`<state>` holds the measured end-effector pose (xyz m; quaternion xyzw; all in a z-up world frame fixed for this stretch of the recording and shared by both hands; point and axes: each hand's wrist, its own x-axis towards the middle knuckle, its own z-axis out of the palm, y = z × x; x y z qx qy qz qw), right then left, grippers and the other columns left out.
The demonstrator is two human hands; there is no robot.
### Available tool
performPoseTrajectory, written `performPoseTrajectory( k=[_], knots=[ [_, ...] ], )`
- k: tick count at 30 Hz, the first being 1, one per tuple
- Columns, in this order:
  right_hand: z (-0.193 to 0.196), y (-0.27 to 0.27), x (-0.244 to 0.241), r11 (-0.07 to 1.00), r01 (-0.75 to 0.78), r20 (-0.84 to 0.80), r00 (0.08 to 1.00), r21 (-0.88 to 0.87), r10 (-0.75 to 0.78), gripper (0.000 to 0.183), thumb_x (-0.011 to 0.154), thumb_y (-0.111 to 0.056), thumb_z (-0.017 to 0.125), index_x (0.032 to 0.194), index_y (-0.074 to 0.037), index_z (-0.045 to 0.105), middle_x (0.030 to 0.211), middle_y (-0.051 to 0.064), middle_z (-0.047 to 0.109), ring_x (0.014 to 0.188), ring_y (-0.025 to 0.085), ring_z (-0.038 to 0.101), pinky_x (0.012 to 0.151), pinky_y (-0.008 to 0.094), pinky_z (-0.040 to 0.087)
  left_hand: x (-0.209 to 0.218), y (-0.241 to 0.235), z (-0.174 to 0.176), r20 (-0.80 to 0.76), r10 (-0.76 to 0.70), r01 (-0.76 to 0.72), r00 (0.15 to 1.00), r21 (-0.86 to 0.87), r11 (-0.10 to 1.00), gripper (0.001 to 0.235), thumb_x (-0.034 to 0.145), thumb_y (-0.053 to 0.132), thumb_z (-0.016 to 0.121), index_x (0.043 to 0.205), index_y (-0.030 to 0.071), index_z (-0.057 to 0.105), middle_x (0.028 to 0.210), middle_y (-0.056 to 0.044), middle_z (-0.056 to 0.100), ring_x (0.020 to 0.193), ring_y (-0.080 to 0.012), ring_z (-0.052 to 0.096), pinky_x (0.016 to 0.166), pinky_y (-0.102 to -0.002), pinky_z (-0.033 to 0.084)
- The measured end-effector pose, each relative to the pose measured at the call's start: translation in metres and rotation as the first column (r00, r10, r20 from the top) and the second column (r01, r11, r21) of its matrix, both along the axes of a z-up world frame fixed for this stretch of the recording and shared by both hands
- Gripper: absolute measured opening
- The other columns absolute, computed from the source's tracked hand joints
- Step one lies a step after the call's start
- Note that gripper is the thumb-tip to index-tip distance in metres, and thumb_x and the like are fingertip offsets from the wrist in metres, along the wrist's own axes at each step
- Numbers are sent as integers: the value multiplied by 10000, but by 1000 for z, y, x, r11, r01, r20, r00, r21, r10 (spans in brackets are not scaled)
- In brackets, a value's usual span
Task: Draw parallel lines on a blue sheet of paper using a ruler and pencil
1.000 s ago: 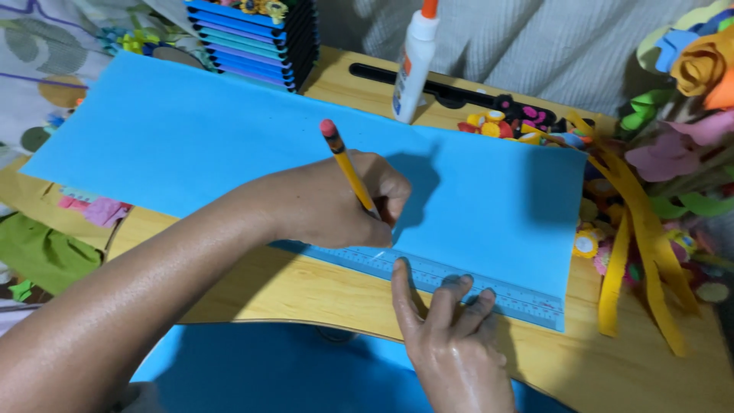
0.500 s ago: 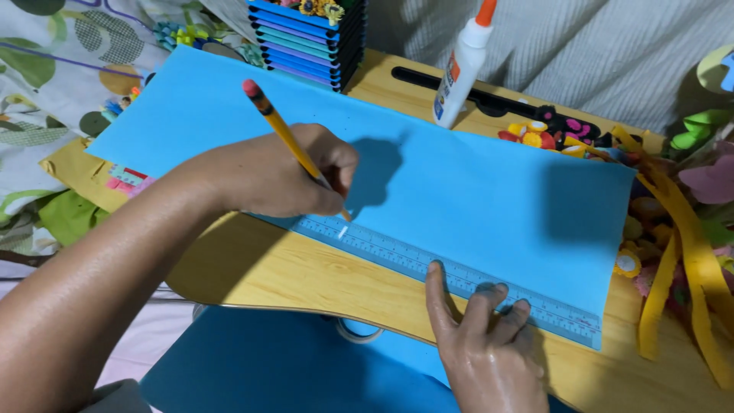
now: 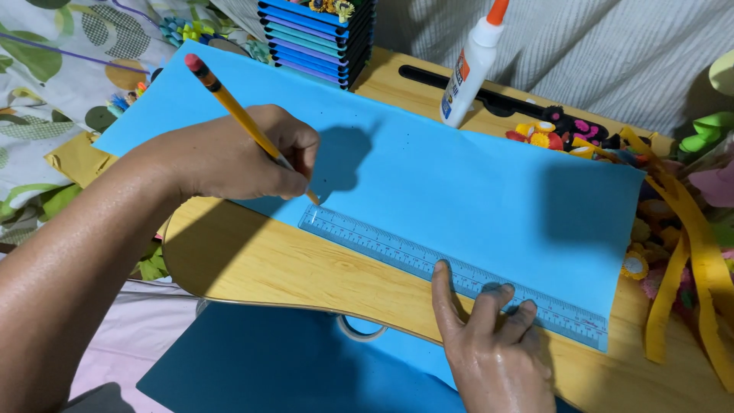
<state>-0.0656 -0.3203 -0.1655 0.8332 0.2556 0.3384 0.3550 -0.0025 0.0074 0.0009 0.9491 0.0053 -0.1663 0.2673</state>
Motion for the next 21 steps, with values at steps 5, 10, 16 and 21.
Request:
performPoseTrajectory(
  k=[5,10,16,21],
  knots=[
    [0,0,0,1000,-12,0,1000,18,12,805,893,27,622,1588,-320,411,1069,230,697,745,361,777,553,355,587,0,1,-2,7,-2,2,1000,-3,1000,72,840,105,731,780,72,707,716,-54,700,656,-188,595,608,-344,431],
    [5,-1,0,999,-13,-7,1000,31,13,786,899,14,621,1573,-342,432,1063,217,689,742,348,771,550,341,577,-7,13,-16,85,-67,71,994,-37,997,68,833,105,740,781,80,704,690,-36,679,626,-166,556,588,-330,395],
    [15,-12,-2,997,-29,-76,997,68,34,741,921,-66,570,1572,-389,428,1071,196,708,784,336,763,547,345,581,-51,19,-64,647,104,-35,755,-119,992,241,1081,179,511,1246,81,657,1060,-130,791,1044,-225,773,822,-362,540],
    [42,-45,6,957,18,-531,835,288,144,1130,758,-1019,503,1632,-327,320,1446,80,560,1155,294,647,846,434,619,-73,19,-109,735,-23,-37,678,66,997,325,971,119,622,1282,32,665,1404,-274,630,1340,-480,566,988,-597,498]
  ],
)
